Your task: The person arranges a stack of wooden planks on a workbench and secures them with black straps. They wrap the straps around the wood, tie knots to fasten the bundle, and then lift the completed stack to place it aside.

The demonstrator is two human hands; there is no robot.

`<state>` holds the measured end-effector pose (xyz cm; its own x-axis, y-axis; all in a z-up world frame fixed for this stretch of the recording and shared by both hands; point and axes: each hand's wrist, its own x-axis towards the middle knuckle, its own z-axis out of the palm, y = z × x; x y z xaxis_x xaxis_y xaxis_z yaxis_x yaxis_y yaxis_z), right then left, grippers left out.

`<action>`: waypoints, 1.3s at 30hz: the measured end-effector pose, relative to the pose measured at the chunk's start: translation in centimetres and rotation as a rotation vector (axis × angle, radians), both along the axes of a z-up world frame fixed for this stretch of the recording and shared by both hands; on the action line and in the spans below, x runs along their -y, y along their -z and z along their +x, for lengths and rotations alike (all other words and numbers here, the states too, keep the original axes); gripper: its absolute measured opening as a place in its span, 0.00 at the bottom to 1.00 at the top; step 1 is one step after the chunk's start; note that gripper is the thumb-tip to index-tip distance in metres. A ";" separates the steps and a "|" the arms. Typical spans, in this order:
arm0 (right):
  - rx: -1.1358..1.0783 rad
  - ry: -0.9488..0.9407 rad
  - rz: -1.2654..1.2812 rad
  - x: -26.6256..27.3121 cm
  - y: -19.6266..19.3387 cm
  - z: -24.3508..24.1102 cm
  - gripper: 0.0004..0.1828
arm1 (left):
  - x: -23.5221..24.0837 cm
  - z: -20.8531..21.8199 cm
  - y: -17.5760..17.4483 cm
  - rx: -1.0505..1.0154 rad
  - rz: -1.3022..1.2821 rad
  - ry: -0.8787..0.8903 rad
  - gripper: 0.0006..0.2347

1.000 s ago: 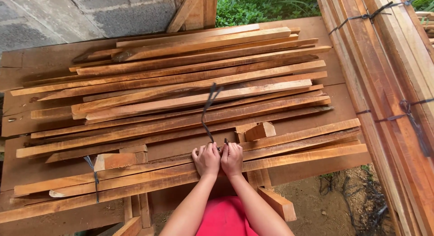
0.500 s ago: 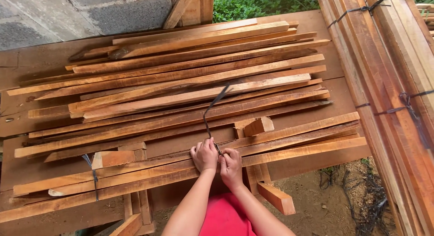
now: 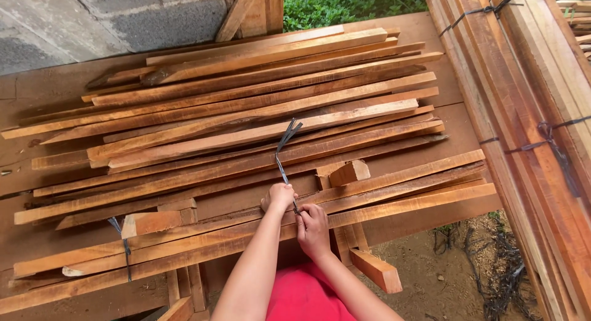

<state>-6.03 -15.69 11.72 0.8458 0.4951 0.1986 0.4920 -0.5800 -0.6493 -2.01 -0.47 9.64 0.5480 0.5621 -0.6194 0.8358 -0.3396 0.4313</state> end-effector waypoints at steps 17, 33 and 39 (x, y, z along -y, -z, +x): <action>-0.531 0.236 0.060 -2.8 0.2 3.3 0.26 | -0.6 3.0 20.7 -0.171 -0.238 -0.143 0.08; -0.207 -0.111 0.215 -0.4 -1.5 2.0 0.13 | -0.4 2.5 19.6 -0.004 -0.301 -0.303 0.11; -0.574 0.298 0.245 -3.7 -2.2 5.1 0.11 | -1.6 1.0 14.4 0.217 -0.324 -0.185 0.14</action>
<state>-0.90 -12.03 13.90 0.9434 0.2234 -0.2451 -0.1266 -0.4405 -0.8888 -1.03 1.08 -4.74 0.5931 0.4587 -0.6617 0.7482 -0.0105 0.6634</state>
